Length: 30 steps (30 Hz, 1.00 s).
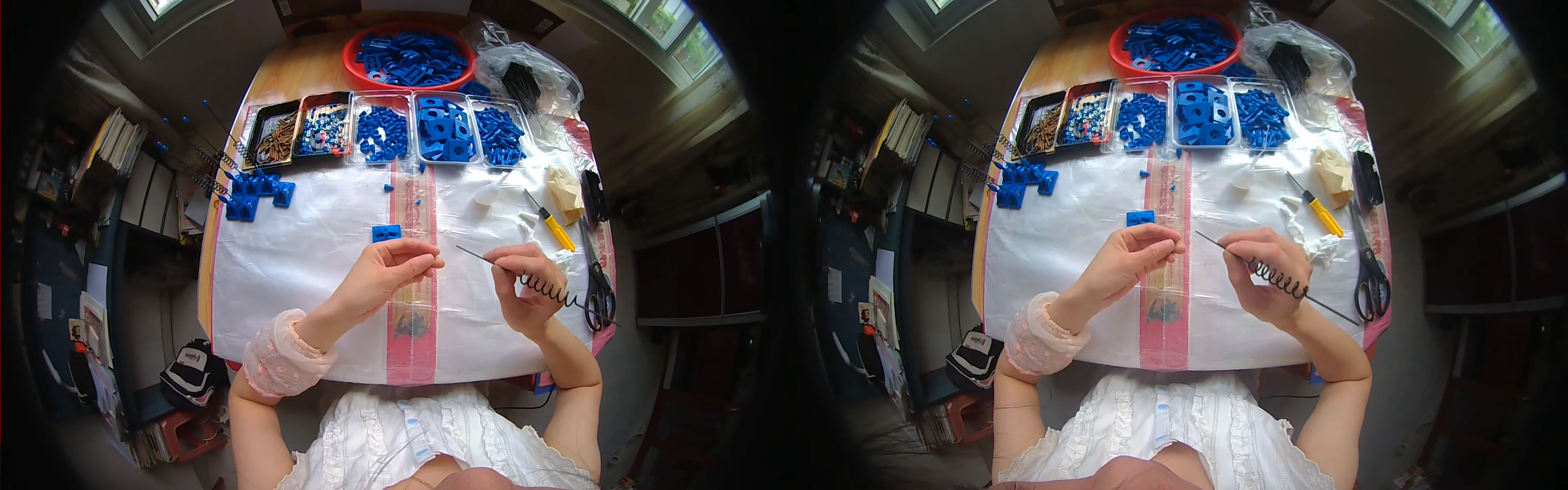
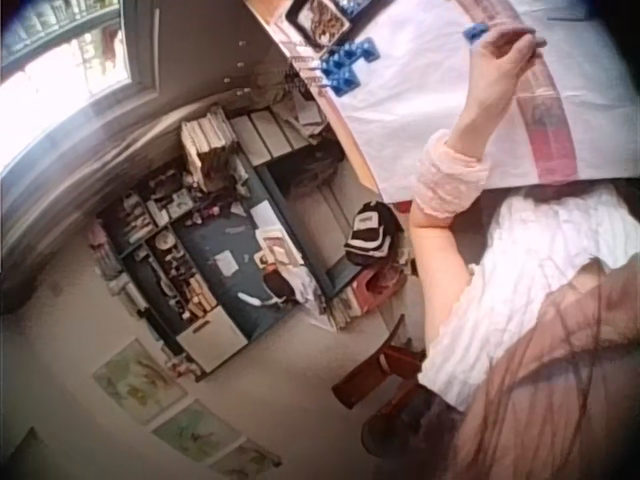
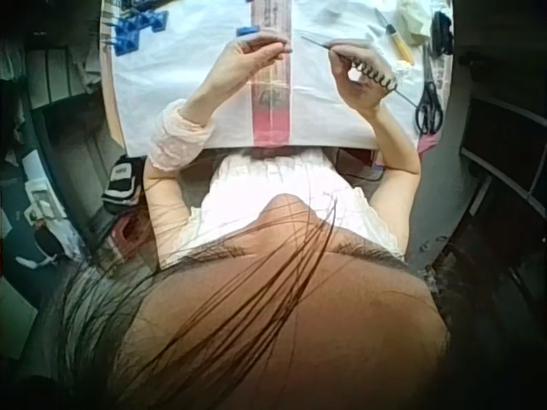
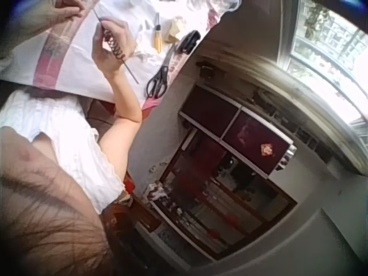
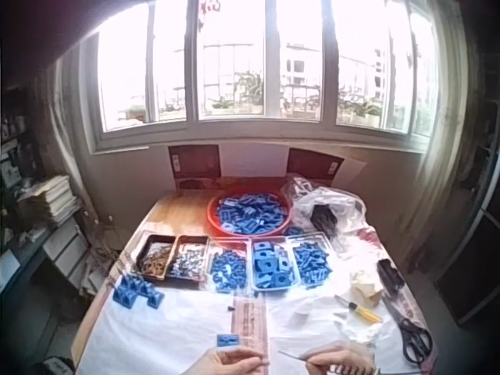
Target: Assembling small electrical/lighting components using scissors, glue, and a specialized wire-threading tool.
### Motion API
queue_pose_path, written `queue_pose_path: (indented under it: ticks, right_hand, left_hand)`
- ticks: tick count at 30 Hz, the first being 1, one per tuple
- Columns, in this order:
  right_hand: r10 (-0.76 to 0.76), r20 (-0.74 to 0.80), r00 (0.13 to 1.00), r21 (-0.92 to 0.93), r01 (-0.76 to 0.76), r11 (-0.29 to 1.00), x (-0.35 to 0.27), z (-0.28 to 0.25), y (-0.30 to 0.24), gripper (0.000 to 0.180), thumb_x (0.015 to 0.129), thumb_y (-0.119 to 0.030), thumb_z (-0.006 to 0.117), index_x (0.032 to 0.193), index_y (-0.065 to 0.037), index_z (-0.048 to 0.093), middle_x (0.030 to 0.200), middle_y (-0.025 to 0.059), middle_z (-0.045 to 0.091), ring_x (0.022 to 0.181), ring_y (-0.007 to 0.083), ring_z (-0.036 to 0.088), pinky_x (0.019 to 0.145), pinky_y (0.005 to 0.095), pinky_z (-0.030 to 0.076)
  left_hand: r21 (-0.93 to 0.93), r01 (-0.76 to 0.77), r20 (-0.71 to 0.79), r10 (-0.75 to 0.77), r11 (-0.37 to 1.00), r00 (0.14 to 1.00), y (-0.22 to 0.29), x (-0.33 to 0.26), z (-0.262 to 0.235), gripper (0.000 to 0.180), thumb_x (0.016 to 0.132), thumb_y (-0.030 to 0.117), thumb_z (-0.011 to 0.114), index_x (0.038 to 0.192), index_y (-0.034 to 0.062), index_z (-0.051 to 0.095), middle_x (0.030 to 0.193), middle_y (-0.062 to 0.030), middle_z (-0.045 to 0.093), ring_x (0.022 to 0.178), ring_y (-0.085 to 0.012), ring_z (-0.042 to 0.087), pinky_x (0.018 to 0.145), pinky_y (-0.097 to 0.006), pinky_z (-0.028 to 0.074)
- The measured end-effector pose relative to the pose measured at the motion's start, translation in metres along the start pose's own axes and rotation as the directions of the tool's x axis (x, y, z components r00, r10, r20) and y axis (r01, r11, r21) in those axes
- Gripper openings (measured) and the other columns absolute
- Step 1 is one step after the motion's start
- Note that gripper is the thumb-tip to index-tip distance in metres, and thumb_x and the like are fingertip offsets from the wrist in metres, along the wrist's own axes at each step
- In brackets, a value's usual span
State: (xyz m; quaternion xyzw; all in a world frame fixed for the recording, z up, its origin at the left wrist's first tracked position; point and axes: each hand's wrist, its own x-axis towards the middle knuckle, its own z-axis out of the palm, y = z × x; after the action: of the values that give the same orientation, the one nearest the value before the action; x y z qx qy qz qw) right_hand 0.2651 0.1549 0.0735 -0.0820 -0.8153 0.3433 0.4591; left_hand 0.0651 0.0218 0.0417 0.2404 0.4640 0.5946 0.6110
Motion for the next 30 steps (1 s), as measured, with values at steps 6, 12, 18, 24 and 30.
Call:
queue_pose_path:
  ticks: [6,12,18,24,30]
  right_hand:
    - [-0.107,0.079,0.991,0.007,0.106,0.994,-0.001,0.009,-0.008,0.029,0.076,0.010,0.075,0.097,-0.006,0.063,0.088,0.0121,0.075,0.066,0.0185,0.070,0.058,0.0278,0.054]
    - [-0.033,0.111,0.993,0.008,0.033,0.999,-0.003,0.011,-0.006,0.029,0.077,0.010,0.075,0.098,-0.005,0.062,0.088,0.0125,0.075,0.067,0.0204,0.071,0.058,0.0288,0.054]
    - [-0.018,0.141,0.990,0.037,0.013,0.999,-0.004,0.013,-0.006,0.027,0.077,0.010,0.076,0.095,-0.004,0.063,0.087,0.0128,0.075,0.067,0.0208,0.071,0.058,0.0288,0.055]
    - [0.004,0.151,0.989,0.043,-0.011,0.999,-0.004,0.014,-0.007,0.023,0.077,0.010,0.075,0.093,-0.003,0.064,0.087,0.0130,0.075,0.066,0.0190,0.070,0.058,0.0276,0.055]
    - [0.178,0.156,0.972,0.160,-0.203,0.966,-0.006,0.015,-0.004,0.017,0.081,0.009,0.074,0.093,-0.002,0.067,0.089,0.0094,0.075,0.064,0.0095,0.062,0.054,0.0229,0.047]
  left_hand:
    - [-0.396,0.161,0.078,-0.141,0.904,0.987,-0.011,0.001,-0.005,0.022,0.101,0.012,0.062,0.120,0.0023,0.064,0.111,-0.0076,0.070,0.096,-0.0081,0.067,0.083,-0.016,0.058]
    - [-0.367,0.188,0.106,-0.160,0.911,0.981,-0.021,0.002,-0.010,0.022,0.101,0.012,0.062,0.120,0.0018,0.065,0.109,-0.0070,0.070,0.096,-0.0086,0.068,0.083,-0.017,0.059]
    - [-0.347,0.193,0.121,-0.160,0.918,0.980,-0.023,0.001,-0.010,0.021,0.100,0.011,0.063,0.118,0.0011,0.067,0.106,-0.0069,0.071,0.095,-0.0095,0.068,0.084,-0.019,0.059]
    - [-0.324,0.196,0.090,-0.176,0.926,0.980,-0.021,0.000,-0.009,0.020,0.100,0.011,0.064,0.117,0.0008,0.068,0.104,-0.0068,0.072,0.093,-0.0097,0.068,0.082,-0.019,0.058]
    - [-0.174,0.110,0.079,-0.098,0.979,0.992,-0.025,0.001,-0.011,0.019,0.099,0.011,0.066,0.114,0.0003,0.071,0.102,-0.0071,0.073,0.091,-0.0098,0.069,0.080,-0.020,0.057]
